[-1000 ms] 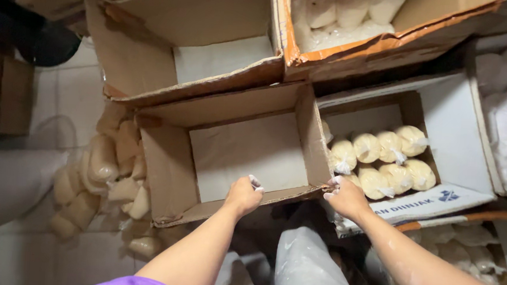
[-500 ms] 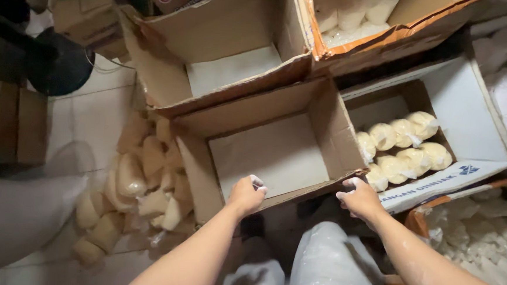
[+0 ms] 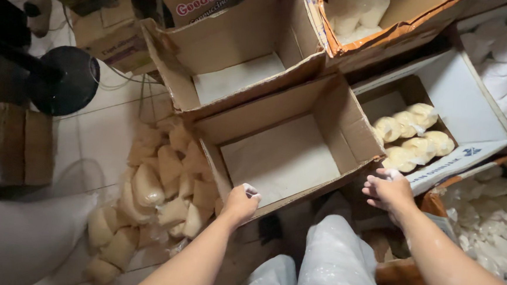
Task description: The person sits on the floor and repeatedly picks up plastic-wrapped packages from a pile, then places them into a cardboard box. The person continues this process, filling the box with the packages.
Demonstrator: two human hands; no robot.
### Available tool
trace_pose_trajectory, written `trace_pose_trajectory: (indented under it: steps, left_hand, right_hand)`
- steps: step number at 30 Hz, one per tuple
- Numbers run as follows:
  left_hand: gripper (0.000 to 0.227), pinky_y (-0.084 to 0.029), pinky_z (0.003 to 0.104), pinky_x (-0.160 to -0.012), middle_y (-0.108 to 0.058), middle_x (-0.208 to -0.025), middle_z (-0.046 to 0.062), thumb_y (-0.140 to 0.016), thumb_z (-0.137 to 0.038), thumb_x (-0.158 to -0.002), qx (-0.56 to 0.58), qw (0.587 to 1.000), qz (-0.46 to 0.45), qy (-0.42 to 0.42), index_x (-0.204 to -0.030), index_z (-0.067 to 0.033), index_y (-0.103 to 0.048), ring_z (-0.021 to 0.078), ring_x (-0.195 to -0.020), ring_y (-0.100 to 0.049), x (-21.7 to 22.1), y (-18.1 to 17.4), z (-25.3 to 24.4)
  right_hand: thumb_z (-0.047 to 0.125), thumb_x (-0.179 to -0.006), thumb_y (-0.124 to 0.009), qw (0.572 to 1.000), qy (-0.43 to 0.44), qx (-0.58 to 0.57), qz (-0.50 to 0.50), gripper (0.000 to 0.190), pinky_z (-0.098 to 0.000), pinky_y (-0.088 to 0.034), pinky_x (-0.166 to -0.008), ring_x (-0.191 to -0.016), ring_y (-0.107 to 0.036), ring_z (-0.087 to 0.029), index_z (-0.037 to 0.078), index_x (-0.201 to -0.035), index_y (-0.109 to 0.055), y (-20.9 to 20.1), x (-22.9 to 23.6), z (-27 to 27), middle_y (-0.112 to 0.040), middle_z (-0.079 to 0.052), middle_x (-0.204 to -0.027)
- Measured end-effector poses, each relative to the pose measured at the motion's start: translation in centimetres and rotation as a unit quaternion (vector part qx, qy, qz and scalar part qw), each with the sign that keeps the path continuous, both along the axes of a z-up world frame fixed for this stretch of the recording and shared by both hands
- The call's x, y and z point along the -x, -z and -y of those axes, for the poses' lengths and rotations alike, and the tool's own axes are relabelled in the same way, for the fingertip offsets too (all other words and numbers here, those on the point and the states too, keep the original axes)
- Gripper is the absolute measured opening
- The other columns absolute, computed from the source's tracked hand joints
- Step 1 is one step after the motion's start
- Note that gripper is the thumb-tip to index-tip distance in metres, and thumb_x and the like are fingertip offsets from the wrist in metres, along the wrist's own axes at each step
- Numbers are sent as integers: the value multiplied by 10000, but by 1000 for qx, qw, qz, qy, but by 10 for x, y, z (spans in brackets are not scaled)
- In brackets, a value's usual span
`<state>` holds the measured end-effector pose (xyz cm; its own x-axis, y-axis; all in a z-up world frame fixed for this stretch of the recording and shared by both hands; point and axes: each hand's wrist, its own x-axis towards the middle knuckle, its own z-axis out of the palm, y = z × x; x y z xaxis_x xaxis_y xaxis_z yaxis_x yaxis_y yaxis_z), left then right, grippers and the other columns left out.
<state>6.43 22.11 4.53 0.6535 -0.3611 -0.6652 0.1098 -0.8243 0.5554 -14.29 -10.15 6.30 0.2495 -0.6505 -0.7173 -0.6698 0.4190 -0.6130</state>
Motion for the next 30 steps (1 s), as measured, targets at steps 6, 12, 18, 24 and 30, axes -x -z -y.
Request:
trace_pose_trajectory:
  steps: [6,12,18,24,30]
  left_hand:
    - [262,-549,366,-925,-769,-1064,121,-724,-240,-865,14,1000,-10,-4,-1070,-77,-743,257,-1026,-723,-4,17,-12]
    - [265,-556,371,-918,-779,-1056,126,-715,-244,-874,40,999,-14,-14,-1066,-63,-741,255,-1022,-737,-9,12,0]
    - [271,-556,371,-927,-777,-1067,115,-708,-259,-868,49,999,2,-19,-1062,-75,-753,250,-1035,-731,-15,-3,7]
    - [270,-549,373,-936,-777,-1070,111,-700,-282,-881,31,999,3,-18,-1063,-92,-759,254,-1043,-726,-13,-14,4]
    - [268,-544,373,-934,-772,-1074,107,-695,-284,-885,36,999,9,-7,-1070,-99,-755,256,-1049,-724,-10,-33,14]
  right_hand:
    - [134,-968,-651,999,48,12,-8,470,-426,-595,-745,-930,-720,-236,107,-1405,-481,-6,11,-3,-711,-128,-1085]
    - [164,-993,-630,998,55,11,14,395,-426,-591,-723,-934,-716,-258,119,-1362,-496,-3,4,13,-707,-154,-1103]
    - [238,-1069,-501,995,79,29,54,302,-444,-603,-721,-951,-720,-284,94,-1334,-489,1,4,47,-696,-186,-1147]
    - [270,-1068,-474,993,93,-11,67,323,-459,-601,-743,-973,-722,-276,102,-1343,-499,-4,6,30,-707,-188,-1183]
    - [268,-1009,-584,995,41,-62,66,321,-435,-596,-802,-974,-727,-233,130,-1298,-574,-32,-41,-28,-727,-112,-1118]
